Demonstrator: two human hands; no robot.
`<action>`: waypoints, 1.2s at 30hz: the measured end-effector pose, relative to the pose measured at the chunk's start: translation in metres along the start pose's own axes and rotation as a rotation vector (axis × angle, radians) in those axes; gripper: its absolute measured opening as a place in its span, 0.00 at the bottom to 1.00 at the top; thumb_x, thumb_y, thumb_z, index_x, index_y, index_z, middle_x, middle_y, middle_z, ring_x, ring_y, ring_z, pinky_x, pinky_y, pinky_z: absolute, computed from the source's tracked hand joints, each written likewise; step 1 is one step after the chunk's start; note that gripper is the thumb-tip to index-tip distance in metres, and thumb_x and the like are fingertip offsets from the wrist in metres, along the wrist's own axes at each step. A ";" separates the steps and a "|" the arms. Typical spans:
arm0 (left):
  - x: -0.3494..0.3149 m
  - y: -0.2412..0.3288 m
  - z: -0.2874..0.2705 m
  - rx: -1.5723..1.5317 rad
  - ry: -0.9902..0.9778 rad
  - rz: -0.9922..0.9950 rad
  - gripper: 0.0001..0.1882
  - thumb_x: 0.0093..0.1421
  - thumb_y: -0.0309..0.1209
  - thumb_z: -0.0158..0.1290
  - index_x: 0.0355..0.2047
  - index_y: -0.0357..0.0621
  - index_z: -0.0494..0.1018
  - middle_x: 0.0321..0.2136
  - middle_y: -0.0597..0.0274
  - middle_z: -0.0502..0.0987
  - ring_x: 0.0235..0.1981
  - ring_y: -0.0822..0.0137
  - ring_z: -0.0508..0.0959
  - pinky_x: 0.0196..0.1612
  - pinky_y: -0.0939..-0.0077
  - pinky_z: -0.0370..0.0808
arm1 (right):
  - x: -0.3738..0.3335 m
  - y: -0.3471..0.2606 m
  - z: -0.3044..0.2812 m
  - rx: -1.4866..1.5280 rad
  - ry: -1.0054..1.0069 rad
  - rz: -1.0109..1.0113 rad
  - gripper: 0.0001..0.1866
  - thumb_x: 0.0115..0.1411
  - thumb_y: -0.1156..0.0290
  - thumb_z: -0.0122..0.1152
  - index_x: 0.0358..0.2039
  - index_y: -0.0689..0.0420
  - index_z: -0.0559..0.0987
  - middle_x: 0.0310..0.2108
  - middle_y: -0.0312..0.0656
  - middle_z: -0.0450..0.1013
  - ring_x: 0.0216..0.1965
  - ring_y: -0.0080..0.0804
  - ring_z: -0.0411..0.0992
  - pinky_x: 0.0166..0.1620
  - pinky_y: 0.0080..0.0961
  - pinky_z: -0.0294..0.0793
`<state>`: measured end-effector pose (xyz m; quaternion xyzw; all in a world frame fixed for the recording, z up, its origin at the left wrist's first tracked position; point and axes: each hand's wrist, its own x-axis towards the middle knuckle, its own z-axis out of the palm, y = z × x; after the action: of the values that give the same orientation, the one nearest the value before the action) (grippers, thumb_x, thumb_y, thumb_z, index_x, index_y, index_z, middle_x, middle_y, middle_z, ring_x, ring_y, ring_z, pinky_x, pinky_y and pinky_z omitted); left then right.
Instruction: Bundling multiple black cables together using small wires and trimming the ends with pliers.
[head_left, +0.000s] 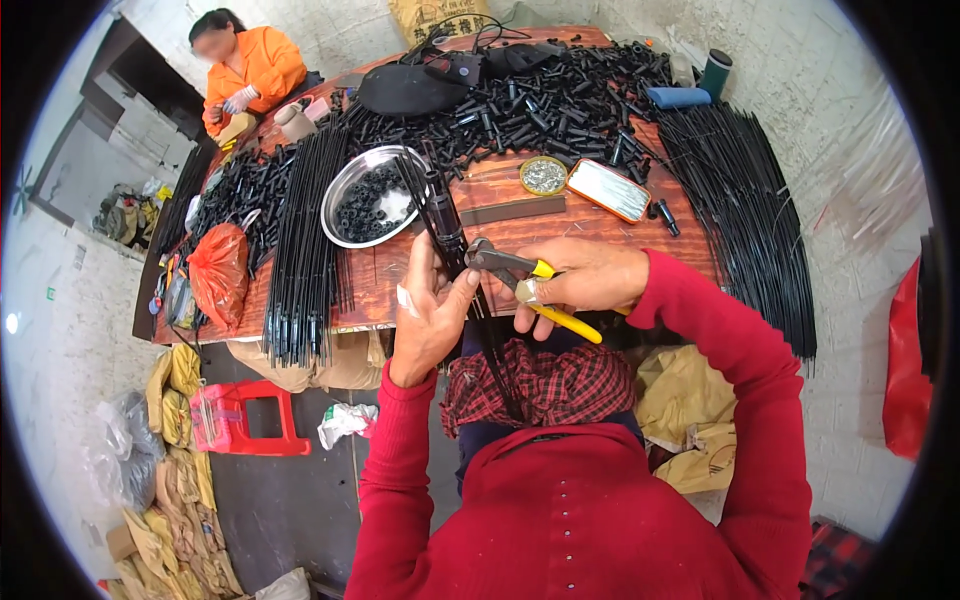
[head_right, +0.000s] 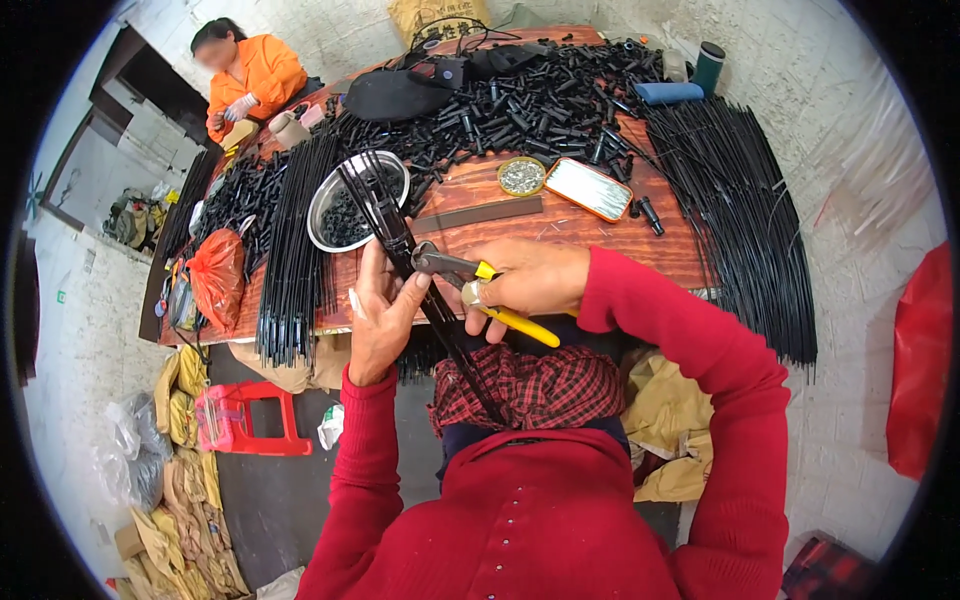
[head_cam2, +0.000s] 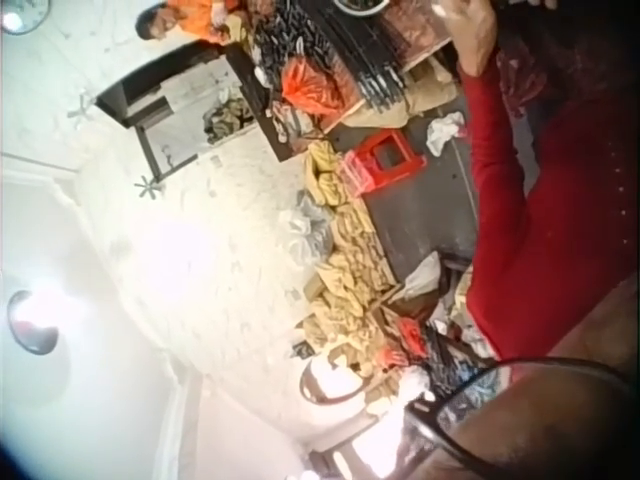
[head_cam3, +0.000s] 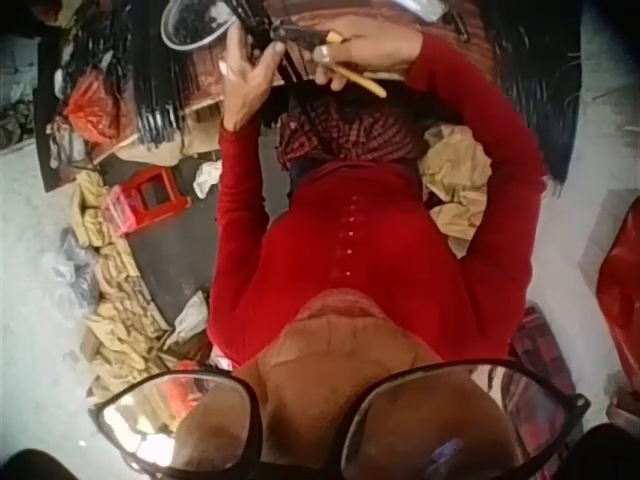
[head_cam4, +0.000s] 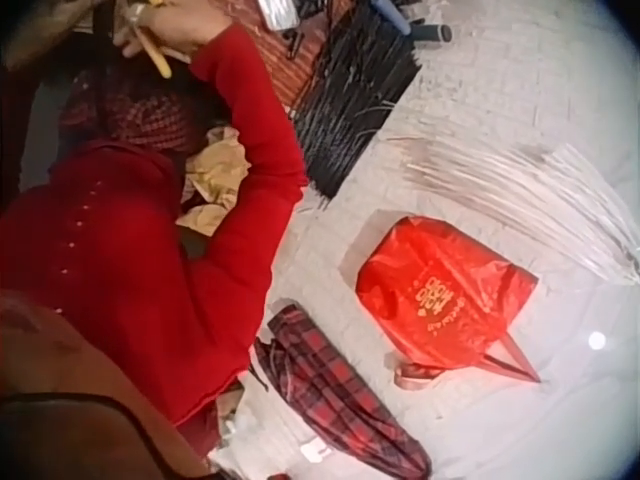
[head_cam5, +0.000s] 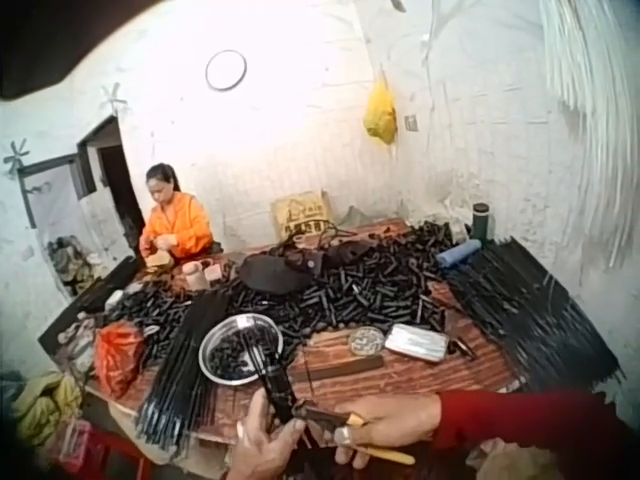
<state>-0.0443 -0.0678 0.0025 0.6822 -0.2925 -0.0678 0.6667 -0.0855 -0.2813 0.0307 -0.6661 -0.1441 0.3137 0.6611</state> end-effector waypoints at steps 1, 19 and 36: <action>0.000 0.000 0.001 -0.016 0.013 0.000 0.27 0.61 0.21 0.50 0.60 0.34 0.55 0.47 0.57 0.70 0.47 0.70 0.72 0.50 0.75 0.71 | 0.000 0.000 -0.003 0.007 0.007 -0.003 0.13 0.67 0.70 0.44 0.49 0.63 0.69 0.42 0.46 0.71 0.37 0.30 0.75 0.39 0.26 0.79; -0.002 0.000 0.020 0.220 0.122 0.182 0.26 0.59 0.18 0.49 0.58 0.32 0.58 0.40 0.50 0.78 0.38 0.66 0.80 0.38 0.76 0.78 | -0.005 -0.054 -0.013 -0.102 -0.118 0.464 0.16 0.63 0.73 0.46 0.48 0.69 0.67 0.46 0.57 0.74 0.40 0.46 0.78 0.40 0.36 0.81; -0.010 -0.003 0.021 0.172 0.111 0.170 0.26 0.59 0.17 0.48 0.59 0.31 0.58 0.40 0.50 0.77 0.38 0.64 0.80 0.40 0.75 0.76 | -0.002 -0.059 -0.022 0.049 -0.260 0.534 0.15 0.66 0.71 0.44 0.48 0.69 0.67 0.45 0.61 0.74 0.42 0.48 0.78 0.42 0.40 0.81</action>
<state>-0.0614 -0.0820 -0.0055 0.7121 -0.3168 0.0521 0.6243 -0.0599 -0.2948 0.0872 -0.6185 -0.0395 0.5625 0.5473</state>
